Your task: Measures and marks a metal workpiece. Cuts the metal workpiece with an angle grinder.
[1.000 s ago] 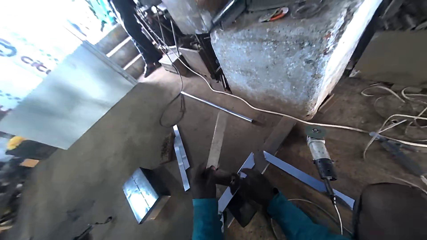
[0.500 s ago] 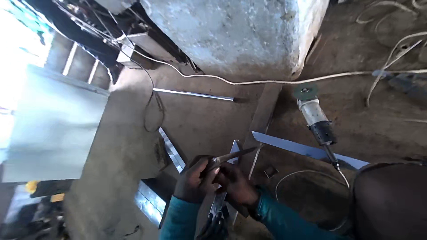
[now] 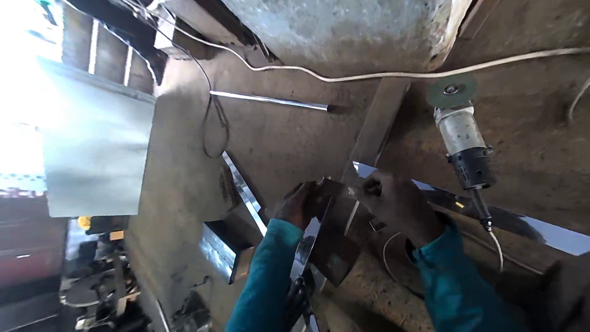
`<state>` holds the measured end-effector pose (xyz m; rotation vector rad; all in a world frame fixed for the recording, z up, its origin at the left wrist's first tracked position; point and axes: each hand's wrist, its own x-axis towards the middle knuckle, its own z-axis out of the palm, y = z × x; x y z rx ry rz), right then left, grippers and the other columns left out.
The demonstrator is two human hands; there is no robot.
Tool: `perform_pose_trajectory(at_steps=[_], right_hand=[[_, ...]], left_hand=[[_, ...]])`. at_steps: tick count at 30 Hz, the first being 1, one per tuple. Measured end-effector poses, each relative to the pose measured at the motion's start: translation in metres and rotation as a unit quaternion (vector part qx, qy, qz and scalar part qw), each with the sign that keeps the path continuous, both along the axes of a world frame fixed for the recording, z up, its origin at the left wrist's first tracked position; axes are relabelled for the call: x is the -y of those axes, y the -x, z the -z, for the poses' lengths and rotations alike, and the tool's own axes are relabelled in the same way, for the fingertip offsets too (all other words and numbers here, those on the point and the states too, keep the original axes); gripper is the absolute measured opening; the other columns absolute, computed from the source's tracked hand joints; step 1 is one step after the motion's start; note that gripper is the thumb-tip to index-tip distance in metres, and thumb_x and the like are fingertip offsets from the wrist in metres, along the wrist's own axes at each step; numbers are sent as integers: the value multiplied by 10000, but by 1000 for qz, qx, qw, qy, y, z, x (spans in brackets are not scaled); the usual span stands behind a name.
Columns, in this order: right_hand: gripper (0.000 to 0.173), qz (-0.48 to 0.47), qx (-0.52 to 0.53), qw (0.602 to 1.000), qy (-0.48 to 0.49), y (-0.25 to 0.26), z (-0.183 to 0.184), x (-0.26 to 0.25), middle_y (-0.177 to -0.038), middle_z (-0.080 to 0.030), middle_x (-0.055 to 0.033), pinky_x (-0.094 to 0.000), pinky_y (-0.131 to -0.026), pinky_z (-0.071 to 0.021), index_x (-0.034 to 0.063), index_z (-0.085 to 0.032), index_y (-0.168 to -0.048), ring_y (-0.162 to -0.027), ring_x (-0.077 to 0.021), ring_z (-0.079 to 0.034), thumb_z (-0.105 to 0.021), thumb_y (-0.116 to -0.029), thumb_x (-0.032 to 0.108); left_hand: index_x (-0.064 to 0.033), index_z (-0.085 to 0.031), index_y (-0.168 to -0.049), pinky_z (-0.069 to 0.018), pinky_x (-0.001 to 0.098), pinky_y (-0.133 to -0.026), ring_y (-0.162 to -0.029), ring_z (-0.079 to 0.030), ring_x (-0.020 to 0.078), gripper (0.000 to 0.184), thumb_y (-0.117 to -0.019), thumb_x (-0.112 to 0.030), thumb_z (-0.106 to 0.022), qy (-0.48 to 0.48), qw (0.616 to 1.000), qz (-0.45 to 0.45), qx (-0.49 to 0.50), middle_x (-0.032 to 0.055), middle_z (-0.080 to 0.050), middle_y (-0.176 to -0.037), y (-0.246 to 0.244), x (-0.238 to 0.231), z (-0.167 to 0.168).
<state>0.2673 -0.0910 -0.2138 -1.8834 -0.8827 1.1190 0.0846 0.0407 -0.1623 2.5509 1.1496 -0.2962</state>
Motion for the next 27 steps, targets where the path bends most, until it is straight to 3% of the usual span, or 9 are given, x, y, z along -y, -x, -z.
perform_pose_trajectory(at_steps=[5,8,10,13,15,18,20,25,27], right_hand=[[294,-26,-72,992,-103,1,-14,6,-759,-689,-14,-462,-587,-553,148,-721,-962,-650,-179,-663,-686,-963,440],[449,-125,-181,957,-191,24,-36,7,-880,-721,5,-401,-676,-613,139,-704,-1147,-746,-119,-694,-722,-907,518],[441,-130,-237,925,-266,37,-53,7,-818,-690,36,-317,-616,-591,132,-678,-1105,-696,-58,-663,-703,-919,530],[243,-146,-274,893,-325,32,-56,9,-777,-683,53,-240,-586,-578,104,-700,-1018,-662,-19,-647,-729,-940,332],[183,-155,-276,888,-332,25,-40,8,-807,-677,39,-242,-578,-579,98,-681,-1052,-669,-37,-643,-728,-938,233],[317,-157,-251,911,-288,10,-7,9,-1057,-735,30,-244,-756,-615,108,-686,-1228,-883,-35,-696,-680,-911,115],[313,-140,-319,903,-251,2,15,15,-1070,-746,-15,-277,-784,-626,89,-702,-1207,-899,-95,-716,-644,-908,21],[484,10,-474,857,-204,12,82,25,-1192,-693,-144,-459,-808,-635,115,-618,-1317,-983,-285,-715,-662,-841,39],[311,72,-504,838,-196,25,100,27,-1204,-697,-112,-480,-896,-605,124,-627,-1271,-1054,-266,-698,-585,-967,71]], left_hand=[[-9,-680,-1237,-593,543,-805,-934,-717,310,338,-976,-221,-646,-112,987,-10,113,176,-716,-1088,12,30,-2],[-25,-667,-1247,-581,342,-839,-966,-668,151,428,-1020,-376,-571,-214,935,-102,263,106,-680,-1116,10,84,-20],[-98,-671,-1224,-558,198,-877,-988,-649,8,310,-1007,-315,-628,-207,903,-147,347,-19,-681,-1106,4,115,-29],[-189,-699,-1141,-520,243,-882,-983,-607,83,263,-943,-362,-692,-288,898,-79,323,26,-620,-1082,17,127,-7],[-256,-627,-1352,-510,343,-965,-1139,-594,160,437,-936,-382,-671,-254,920,-49,292,73,-610,-1278,26,121,10],[-111,-520,-1470,-513,395,-1030,-1268,-562,235,694,-877,-377,-763,-140,946,-90,277,190,-522,-1443,25,101,16],[-18,-653,-1318,-577,459,-941,-1129,-669,292,537,-852,-256,-773,-109,955,-74,265,214,-651,-1280,33,89,29],[-123,-763,-1080,-616,444,-790,-982,-713,262,160,-939,-178,-711,-100,974,-39,200,69,-738,-1054,16,90,55],[-147,-762,-1072,-591,458,-775,-976,-701,274,145,-939,-179,-713,-120,974,-29,188,62,-738,-1044,9,90,62]])
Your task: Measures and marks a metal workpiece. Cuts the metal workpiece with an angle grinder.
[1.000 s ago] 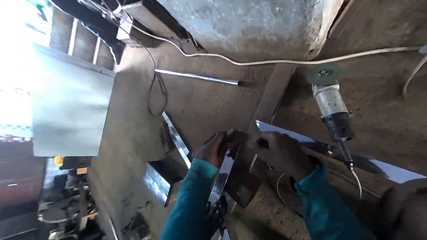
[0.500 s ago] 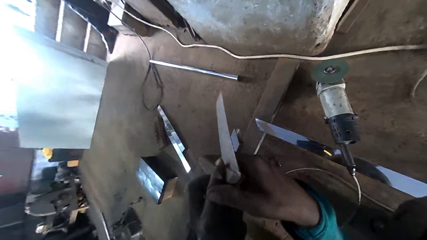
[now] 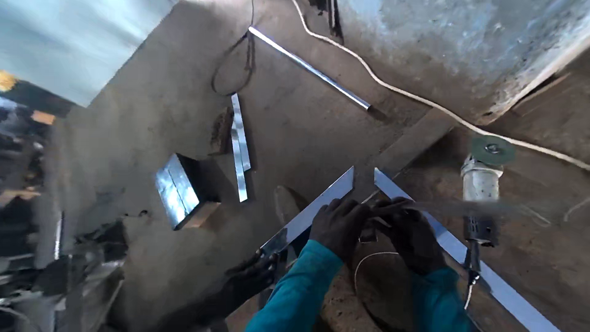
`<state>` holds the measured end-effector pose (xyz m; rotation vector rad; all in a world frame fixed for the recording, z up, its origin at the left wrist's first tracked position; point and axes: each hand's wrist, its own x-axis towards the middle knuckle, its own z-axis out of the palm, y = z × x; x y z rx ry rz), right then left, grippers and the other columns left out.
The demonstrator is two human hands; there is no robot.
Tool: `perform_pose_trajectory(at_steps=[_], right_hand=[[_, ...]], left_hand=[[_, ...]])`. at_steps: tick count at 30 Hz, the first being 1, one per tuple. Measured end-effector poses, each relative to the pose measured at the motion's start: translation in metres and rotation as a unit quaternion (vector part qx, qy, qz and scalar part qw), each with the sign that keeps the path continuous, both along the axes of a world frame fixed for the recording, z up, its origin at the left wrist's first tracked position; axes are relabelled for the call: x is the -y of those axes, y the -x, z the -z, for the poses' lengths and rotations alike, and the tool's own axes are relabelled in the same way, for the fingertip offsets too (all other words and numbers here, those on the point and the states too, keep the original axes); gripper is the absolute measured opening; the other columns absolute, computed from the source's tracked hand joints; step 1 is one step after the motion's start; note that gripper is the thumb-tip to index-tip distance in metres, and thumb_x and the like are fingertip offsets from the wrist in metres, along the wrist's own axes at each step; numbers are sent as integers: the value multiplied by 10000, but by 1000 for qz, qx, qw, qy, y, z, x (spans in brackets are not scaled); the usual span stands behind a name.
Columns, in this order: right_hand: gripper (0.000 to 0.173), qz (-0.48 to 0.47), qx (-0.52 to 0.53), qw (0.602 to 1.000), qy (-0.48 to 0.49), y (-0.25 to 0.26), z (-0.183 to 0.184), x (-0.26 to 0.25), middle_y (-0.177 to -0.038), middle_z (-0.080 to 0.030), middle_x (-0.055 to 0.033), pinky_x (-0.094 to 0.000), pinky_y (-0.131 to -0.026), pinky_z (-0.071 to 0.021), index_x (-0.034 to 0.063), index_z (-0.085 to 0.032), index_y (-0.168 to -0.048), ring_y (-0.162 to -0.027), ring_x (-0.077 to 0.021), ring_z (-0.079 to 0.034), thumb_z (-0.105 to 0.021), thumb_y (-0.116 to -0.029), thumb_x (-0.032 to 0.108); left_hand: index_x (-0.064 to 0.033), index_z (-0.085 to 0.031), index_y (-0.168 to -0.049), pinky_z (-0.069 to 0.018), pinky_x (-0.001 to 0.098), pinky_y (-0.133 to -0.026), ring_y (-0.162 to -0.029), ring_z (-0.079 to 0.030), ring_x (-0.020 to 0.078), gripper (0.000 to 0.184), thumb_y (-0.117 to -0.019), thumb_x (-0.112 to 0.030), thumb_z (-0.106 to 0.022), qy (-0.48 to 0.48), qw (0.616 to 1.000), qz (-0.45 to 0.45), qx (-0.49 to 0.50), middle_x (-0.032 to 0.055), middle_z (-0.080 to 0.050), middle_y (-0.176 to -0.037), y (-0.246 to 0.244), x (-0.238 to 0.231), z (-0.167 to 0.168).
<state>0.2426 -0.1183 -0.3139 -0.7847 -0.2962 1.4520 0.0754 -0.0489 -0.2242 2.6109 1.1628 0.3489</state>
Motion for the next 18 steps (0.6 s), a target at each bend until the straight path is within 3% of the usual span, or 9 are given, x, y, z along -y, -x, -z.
perform_pose_trajectory(at_steps=[5,7,9,11,12,13,14,15,18], right_hand=[[236,18,128,976,177,34,10,4,-824,-686,59,-200,-673,-565,74,-640,-1077,-704,-12,-640,-412,-1051,24],[247,54,93,990,87,37,48,8,-892,-704,-1,-239,-699,-590,2,-608,-1113,-772,-60,-673,-370,-1049,-18],[250,66,-15,996,65,39,48,3,-920,-714,-35,-297,-688,-598,64,-623,-1081,-802,-121,-691,-382,-1016,41],[227,53,-66,993,86,43,28,-3,-894,-717,-17,-315,-655,-582,134,-662,-1032,-766,-133,-682,-443,-973,123],[246,51,-69,992,94,47,25,-5,-879,-717,-20,-312,-648,-584,130,-656,-1015,-746,-134,-680,-412,-988,114],[265,59,-79,990,100,51,28,-7,-852,-717,-27,-306,-623,-583,122,-657,-991,-711,-135,-679,-394,-987,97],[268,66,-90,988,105,54,34,-8,-829,-702,-32,-299,-604,-573,113,-640,-987,-685,-134,-664,-373,-990,88],[265,75,-104,986,110,55,42,-8,-814,-691,-33,-299,-596,-564,109,-622,-988,-673,-137,-656,-358,-998,94],[254,95,-113,982,119,56,61,-12,-810,-692,-45,-306,-595,-577,96,-629,-976,-660,-142,-659,-376,-987,107]], left_hand=[[-227,-767,-1160,-533,472,-813,-1026,-672,278,278,-908,-122,-716,-37,997,14,-66,38,-732,-1078,2,2,17],[-228,-766,-1165,-535,486,-845,-1040,-675,287,294,-896,-114,-732,-20,997,6,-70,42,-735,-1094,5,1,22],[-221,-766,-1156,-532,481,-876,-1059,-675,274,262,-910,-147,-720,26,993,-14,-111,48,-728,-1145,5,-2,9],[-265,-654,-1363,-422,489,-1099,-1346,-526,256,355,-1017,-191,-621,188,943,-68,-266,21,-566,-1465,-13,-9,-40],[-215,-758,-1196,-504,529,-967,-1185,-628,316,268,-933,-211,-708,59,986,-60,-145,95,-672,-1296,4,-6,-11],[-187,-771,-1164,-520,548,-905,-1116,-650,344,301,-870,-248,-757,-13,995,-69,-70,135,-688,-1235,13,-10,10],[-196,-676,-1347,-485,539,-1014,-1248,-594,330,474,-894,-312,-753,59,985,-116,-115,131,-611,-1395,13,-13,-1],[-224,-413,-1571,-379,525,-1157,-1440,-439,299,698,-956,-369,-710,209,943,-170,-195,95,-390,-1617,7,-23,-23],[-139,-397,-1562,-485,612,-1013,-1201,-619,377,954,-795,-506,-830,166,960,-224,-36,191,-580,-1408,30,-32,22]])
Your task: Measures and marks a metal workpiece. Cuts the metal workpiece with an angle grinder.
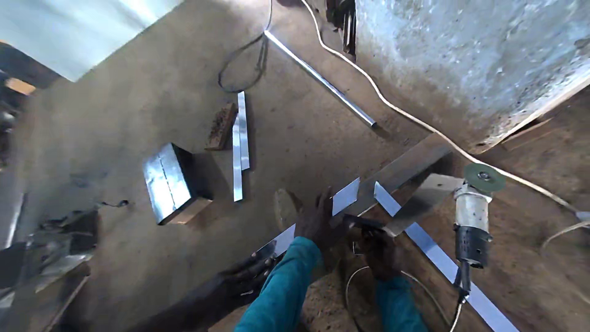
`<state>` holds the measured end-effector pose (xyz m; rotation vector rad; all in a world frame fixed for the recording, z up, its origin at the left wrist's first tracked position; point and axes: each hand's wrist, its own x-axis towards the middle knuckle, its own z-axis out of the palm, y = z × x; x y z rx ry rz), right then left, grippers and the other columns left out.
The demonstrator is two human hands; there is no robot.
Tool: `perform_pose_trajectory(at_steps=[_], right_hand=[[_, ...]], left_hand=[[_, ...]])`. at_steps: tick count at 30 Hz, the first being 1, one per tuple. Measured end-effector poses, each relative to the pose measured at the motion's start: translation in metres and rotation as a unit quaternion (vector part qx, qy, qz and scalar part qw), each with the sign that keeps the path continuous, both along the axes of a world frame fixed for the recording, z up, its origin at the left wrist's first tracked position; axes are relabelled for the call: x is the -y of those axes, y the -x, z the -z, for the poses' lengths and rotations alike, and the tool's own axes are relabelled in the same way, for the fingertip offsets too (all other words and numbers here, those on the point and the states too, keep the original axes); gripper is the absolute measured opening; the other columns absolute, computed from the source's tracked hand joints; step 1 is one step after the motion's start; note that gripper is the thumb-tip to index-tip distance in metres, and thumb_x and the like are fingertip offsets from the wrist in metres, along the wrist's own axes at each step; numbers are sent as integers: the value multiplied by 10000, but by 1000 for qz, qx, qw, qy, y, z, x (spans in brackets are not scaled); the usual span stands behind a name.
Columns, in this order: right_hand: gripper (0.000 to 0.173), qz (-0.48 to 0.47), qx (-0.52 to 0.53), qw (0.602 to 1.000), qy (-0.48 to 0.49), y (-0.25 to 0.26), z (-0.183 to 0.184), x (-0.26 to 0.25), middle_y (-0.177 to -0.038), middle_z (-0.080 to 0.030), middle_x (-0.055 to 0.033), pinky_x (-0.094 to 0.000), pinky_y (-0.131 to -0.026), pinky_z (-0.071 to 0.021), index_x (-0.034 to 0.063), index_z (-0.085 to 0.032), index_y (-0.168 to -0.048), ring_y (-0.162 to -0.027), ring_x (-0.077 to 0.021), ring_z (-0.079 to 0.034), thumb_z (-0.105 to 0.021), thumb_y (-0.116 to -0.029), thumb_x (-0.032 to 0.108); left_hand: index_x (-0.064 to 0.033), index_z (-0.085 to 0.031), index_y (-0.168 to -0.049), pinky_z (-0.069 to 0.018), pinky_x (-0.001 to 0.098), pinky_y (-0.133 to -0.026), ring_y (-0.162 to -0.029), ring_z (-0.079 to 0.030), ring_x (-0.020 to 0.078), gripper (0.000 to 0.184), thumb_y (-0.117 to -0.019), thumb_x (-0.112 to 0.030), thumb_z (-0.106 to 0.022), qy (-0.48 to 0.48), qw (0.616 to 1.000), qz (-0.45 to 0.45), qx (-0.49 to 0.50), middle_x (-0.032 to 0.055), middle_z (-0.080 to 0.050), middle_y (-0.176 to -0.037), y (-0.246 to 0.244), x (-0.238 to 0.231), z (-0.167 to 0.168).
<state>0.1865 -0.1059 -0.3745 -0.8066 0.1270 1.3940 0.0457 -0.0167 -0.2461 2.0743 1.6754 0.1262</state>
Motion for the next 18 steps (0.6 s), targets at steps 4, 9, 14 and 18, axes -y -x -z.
perform_pose_trajectory(at_steps=[4,9,14,18], right_hand=[[267,-27,45,998,44,6,-6,-20,-837,-678,-25,-286,-573,-558,101,-580,-1052,-673,-116,-645,-315,-1066,130],[287,-47,-10,999,-5,19,-12,-48,-838,-686,-15,-319,-639,-597,119,-610,-1000,-702,-123,-667,-330,-1055,149],[278,-19,-25,999,0,18,-19,-63,-765,-692,20,-295,-638,-599,160,-612,-903,-687,-98,-684,-362,-1023,145],[233,-39,-3,999,12,19,-13,-66,-723,-678,44,-283,-626,-601,181,-597,-898,-642,-74,-671,-396,-1011,144]], left_hand=[[-97,-392,-1556,-555,587,-903,-1063,-669,351,872,-879,-516,-747,-24,997,24,72,183,-631,-1309,15,-2,3],[-51,-516,-1463,-576,569,-837,-1001,-690,345,831,-863,-593,-708,-108,989,36,99,188,-673,-1221,17,3,12],[-35,-548,-1425,-585,554,-839,-1005,-695,338,809,-847,-572,-724,-118,984,40,125,195,-672,-1230,18,4,13],[-26,-560,-1404,-586,539,-846,-1018,-692,328,809,-841,-584,-720,-144,979,47,134,186,-670,-1232,19,3,17]])
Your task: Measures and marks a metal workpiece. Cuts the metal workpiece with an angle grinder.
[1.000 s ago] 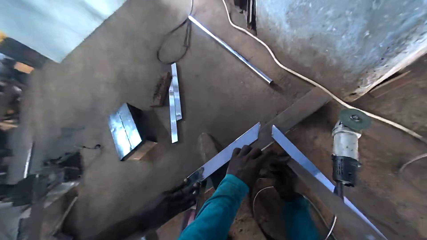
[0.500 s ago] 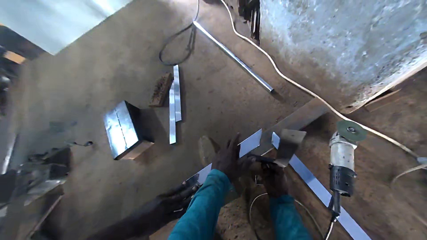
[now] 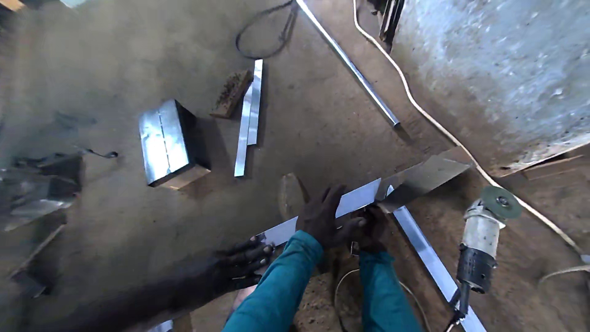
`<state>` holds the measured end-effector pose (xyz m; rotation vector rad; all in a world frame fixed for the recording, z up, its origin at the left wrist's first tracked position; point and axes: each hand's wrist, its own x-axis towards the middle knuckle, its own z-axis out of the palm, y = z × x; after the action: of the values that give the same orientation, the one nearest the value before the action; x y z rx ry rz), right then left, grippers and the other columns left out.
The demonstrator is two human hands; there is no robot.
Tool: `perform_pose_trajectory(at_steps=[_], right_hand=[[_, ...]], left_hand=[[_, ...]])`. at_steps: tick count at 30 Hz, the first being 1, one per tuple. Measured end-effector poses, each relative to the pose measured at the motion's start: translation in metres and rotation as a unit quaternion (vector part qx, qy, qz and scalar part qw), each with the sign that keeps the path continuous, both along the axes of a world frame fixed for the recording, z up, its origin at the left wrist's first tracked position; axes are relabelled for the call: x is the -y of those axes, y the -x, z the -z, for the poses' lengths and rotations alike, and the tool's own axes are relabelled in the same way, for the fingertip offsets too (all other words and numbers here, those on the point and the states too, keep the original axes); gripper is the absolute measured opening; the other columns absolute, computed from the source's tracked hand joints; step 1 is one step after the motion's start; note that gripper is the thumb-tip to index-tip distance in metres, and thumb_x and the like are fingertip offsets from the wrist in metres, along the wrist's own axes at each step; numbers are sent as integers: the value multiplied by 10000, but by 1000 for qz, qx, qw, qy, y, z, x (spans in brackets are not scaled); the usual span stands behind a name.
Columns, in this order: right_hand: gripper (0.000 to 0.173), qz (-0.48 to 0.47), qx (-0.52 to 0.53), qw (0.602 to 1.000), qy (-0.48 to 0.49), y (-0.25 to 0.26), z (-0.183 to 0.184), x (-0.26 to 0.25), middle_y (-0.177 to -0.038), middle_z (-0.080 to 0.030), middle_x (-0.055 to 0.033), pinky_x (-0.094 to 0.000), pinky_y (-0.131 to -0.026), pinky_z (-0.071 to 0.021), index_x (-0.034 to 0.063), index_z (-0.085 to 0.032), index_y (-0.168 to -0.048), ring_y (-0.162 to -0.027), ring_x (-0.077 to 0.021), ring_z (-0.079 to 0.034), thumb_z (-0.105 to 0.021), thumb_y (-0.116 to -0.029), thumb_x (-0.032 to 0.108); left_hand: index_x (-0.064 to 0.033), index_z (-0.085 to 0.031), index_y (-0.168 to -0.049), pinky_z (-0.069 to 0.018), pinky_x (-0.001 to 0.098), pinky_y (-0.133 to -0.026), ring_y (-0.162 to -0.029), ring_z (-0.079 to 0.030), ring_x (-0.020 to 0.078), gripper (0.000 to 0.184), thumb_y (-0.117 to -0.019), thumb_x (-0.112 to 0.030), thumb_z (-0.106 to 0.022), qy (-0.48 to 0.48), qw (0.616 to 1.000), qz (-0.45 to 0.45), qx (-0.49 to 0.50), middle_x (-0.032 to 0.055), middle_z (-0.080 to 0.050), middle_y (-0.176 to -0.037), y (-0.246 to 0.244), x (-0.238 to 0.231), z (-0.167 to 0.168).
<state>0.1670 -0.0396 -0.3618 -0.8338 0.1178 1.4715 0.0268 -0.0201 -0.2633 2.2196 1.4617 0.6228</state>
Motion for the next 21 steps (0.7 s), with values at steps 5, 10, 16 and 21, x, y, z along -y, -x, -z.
perform_pose_trajectory(at_steps=[5,10,16,21], right_hand=[[322,31,9,999,-15,11,-8,-3,-631,-640,41,-235,-514,-550,158,-608,-813,-541,-54,-625,-370,-1026,116],[287,-8,42,998,-42,11,-2,3,-694,-664,79,-236,-579,-566,211,-637,-855,-609,-34,-638,-411,-1032,211],[411,3,20,997,79,13,-34,-10,-601,-589,82,-216,-524,-531,169,-531,-812,-533,-32,-592,-234,-1096,163],[416,30,8,999,-20,19,0,-5,-640,-645,61,-225,-549,-559,171,-619,-804,-563,-40,-631,-307,-1077,196]], left_hand=[[-35,-520,-1458,-541,517,-950,-1129,-669,344,721,-913,-453,-741,155,986,-13,-58,206,-621,-1353,-8,6,-65],[-66,-502,-1476,-503,526,-1030,-1235,-619,358,676,-922,-352,-765,262,963,-32,-53,199,-565,-1438,-14,3,-93],[-31,-511,-1463,-508,519,-1020,-1214,-630,368,693,-915,-370,-767,229,972,-23,-49,216,-581,-1410,-12,4,-84],[-48,-523,-1458,-498,521,-1026,-1229,-621,364,686,-914,-392,-762,230,972,-25,-53,207,-581,-1413,-10,3,-87]])
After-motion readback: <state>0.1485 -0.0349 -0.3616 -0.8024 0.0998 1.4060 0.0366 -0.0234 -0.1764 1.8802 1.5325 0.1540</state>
